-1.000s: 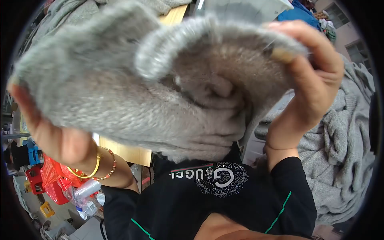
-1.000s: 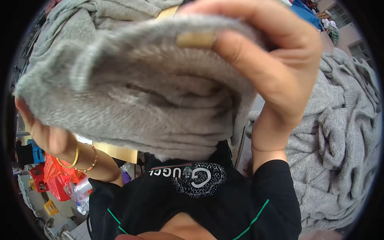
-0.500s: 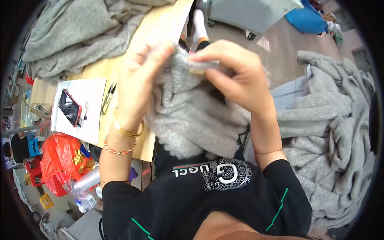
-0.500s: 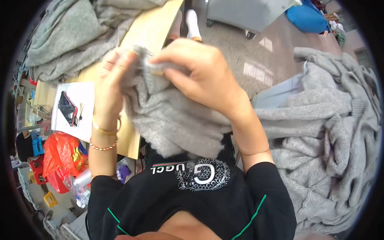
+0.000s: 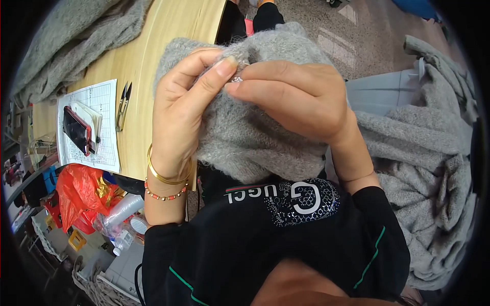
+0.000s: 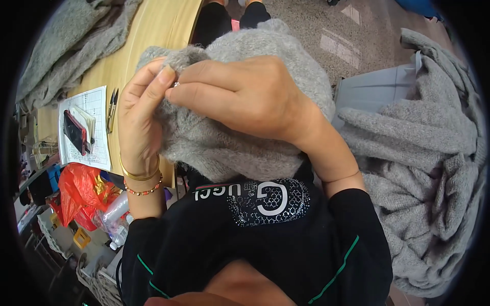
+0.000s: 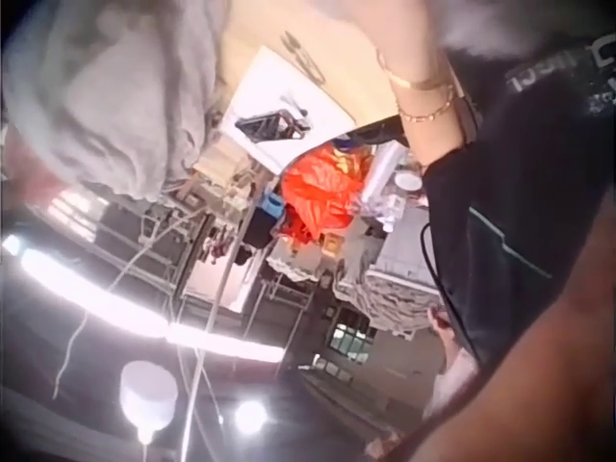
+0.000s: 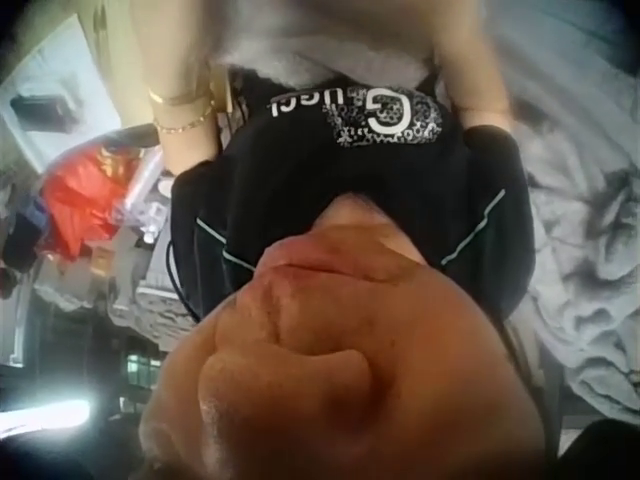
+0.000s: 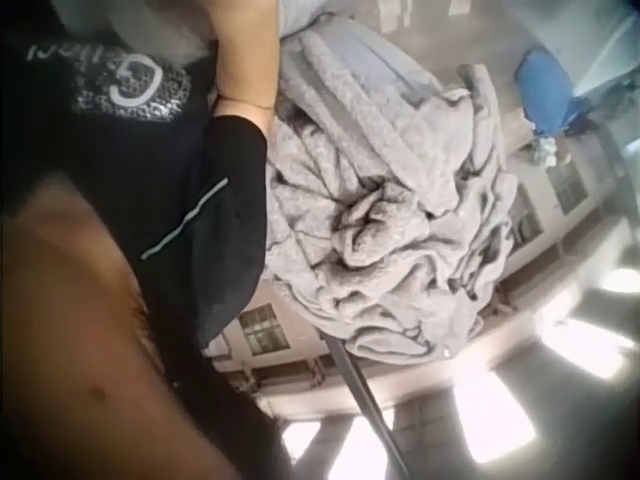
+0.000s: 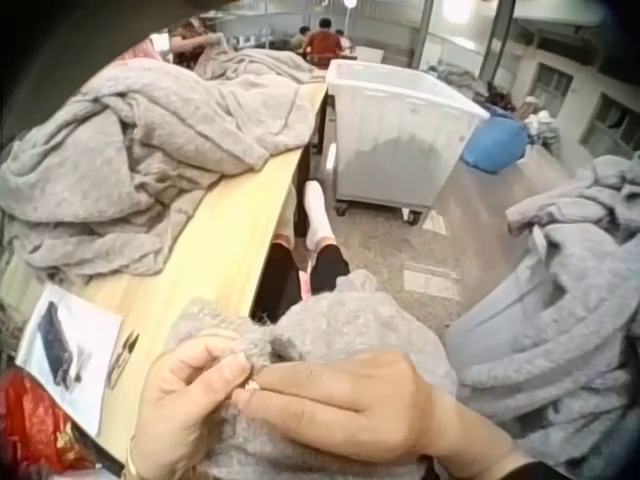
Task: Finishing or repairing a gray knit sweater using a needle and thread.
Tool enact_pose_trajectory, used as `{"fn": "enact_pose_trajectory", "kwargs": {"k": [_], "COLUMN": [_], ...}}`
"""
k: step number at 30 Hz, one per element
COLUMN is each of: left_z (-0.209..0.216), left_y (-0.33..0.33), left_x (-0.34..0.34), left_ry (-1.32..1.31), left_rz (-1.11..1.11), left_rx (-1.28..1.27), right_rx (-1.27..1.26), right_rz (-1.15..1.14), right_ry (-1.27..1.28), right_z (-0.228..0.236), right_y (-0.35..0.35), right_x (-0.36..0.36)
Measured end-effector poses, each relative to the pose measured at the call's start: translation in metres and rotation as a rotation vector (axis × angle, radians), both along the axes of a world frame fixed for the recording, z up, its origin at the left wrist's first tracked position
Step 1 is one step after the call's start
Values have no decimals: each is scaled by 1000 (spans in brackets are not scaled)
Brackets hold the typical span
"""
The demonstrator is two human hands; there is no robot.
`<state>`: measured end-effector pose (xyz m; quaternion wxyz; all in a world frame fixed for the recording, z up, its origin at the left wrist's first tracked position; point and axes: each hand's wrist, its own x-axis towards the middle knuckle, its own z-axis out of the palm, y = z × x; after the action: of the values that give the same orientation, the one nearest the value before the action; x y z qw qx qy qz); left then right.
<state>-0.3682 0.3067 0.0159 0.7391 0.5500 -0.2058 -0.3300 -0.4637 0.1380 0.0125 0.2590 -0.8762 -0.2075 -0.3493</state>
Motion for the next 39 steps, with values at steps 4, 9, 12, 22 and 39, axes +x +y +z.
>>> {"fn": "enact_pose_trajectory", "kwargs": {"k": [4, 9, 12, 22, 39], "left_z": [0, -4, -7, -3, -18], "left_y": [3, 4, 6, 15, 20], "left_x": [0, 4, 3, 0, -6], "left_ry": [137, 142, 117, 67, -503], "left_rz": [-11, -60, -30, -10, 216], "left_rx": [-76, -130, -117, -94, 0], "right_rx": [39, 45, 64, 198, 227], "right_rz": [-3, 6, 25, 43, 174], "right_ry": [-119, -127, -120, -25, 220], "right_z": [-2, -1, -2, -1, 9], "right_y": [-9, -11, -10, -6, -14], "right_x": [5, 8, 10, 8, 13]}}
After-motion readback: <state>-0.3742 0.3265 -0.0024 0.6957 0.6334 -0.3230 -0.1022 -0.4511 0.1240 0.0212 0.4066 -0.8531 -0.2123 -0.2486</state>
